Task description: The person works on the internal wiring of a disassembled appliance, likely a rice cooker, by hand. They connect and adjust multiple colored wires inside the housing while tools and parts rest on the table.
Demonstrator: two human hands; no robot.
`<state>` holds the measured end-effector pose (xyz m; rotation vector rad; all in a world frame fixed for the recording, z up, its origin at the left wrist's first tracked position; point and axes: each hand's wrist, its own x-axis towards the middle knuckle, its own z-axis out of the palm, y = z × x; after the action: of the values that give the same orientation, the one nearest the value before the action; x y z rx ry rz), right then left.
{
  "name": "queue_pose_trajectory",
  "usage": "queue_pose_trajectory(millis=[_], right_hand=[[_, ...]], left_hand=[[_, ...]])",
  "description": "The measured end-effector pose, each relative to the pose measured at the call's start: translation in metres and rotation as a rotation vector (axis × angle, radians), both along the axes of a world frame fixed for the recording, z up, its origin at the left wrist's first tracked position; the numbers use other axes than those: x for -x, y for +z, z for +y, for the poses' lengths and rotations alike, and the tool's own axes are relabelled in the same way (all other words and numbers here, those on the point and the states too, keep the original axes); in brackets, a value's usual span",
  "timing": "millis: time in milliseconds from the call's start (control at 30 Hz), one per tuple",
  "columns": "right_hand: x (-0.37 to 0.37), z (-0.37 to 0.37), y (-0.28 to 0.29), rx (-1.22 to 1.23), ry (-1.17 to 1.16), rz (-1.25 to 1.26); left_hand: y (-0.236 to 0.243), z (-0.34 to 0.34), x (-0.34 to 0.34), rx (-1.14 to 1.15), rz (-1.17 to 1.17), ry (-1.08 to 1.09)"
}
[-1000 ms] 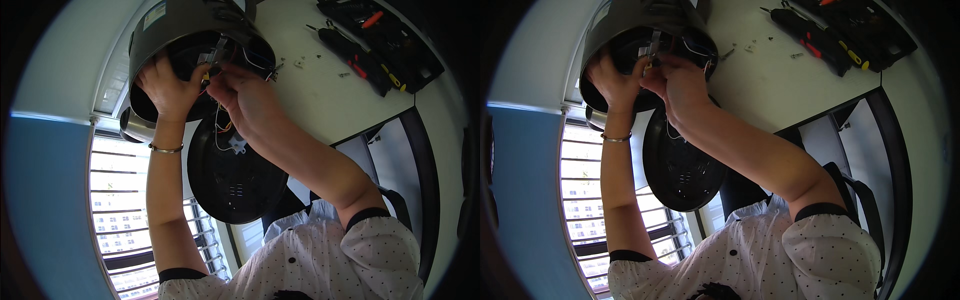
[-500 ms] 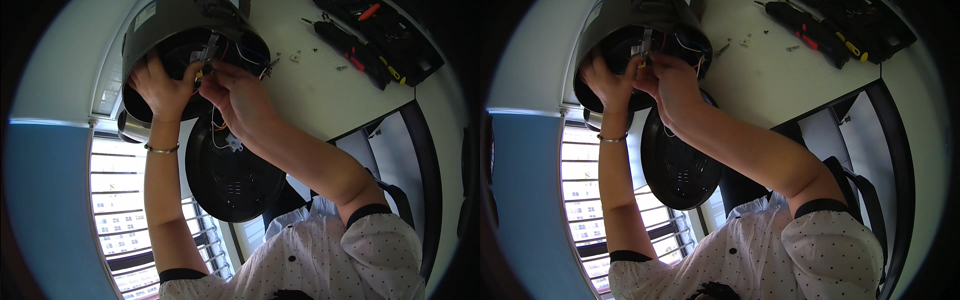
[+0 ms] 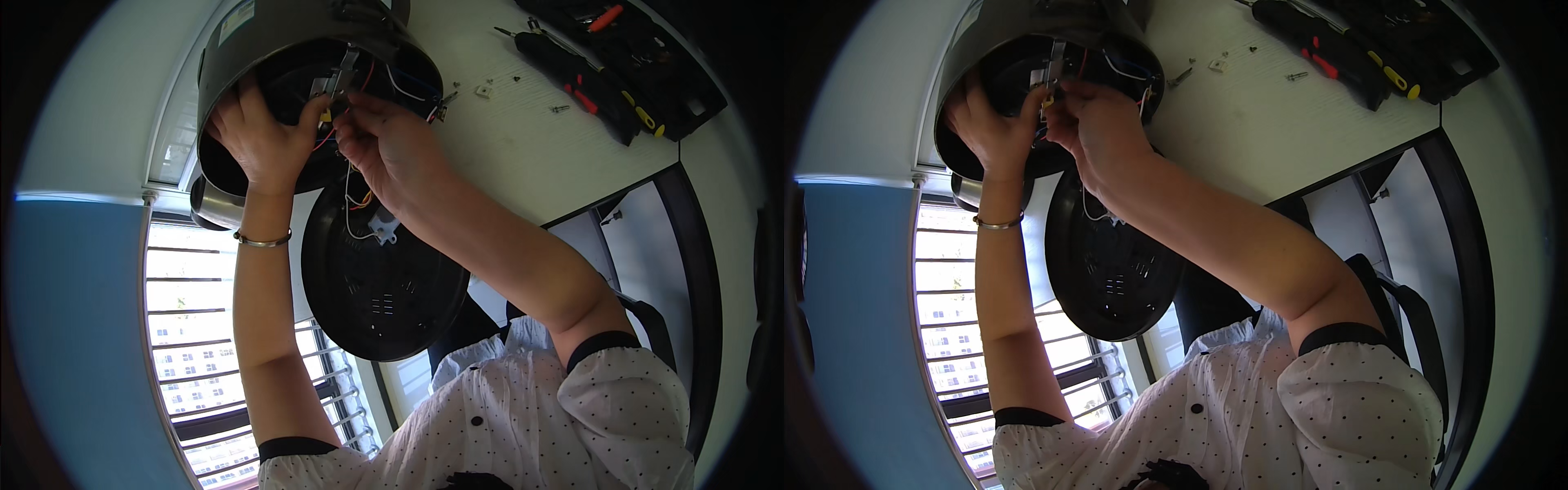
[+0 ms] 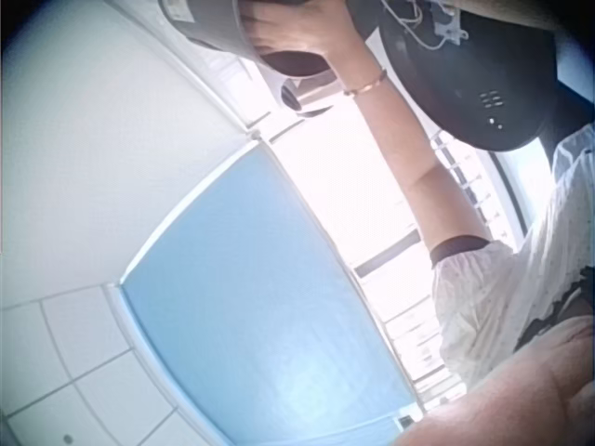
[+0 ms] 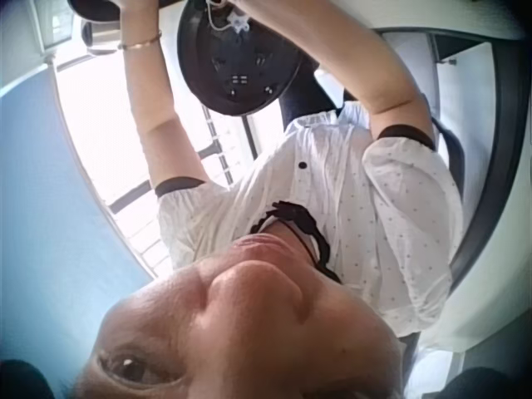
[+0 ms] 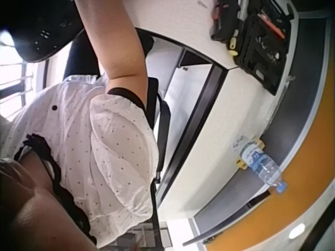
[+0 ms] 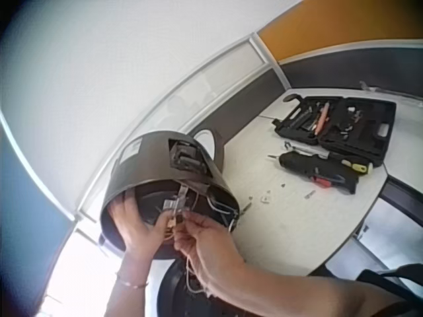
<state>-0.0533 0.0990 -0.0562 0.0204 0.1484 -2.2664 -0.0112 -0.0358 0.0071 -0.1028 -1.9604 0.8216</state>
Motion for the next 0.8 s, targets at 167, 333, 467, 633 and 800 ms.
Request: queue_pose_trajectory(millis=[167,333,467,633,800], right_hand=[[0.003,-0.003,0.000,0.027,-0.017,-0.045],[0.005,0.002,0.005,0.016,-0.009,-0.008],[0.005,0.003,0.005,0.013,0.017,-0.020],[0.012,-0.001,-0.001,0.067,0.061,-0.040],[0.014,0.000,0.001,0.083,0.088,-0.025]], left_hand=[[0.001,0.001,0.000,-0.039,-0.021,-0.008],[-0.001,-0.006,0.002,-0.066,-0.027,-0.043],[0.001,0.002,0.001,-0.022,-0.008,-0.017],[0.001,0.002,0.001,-0.008,-0.002,-0.010],[0.001,0.001,0.000,-0.018,-0.007,-0.003]])
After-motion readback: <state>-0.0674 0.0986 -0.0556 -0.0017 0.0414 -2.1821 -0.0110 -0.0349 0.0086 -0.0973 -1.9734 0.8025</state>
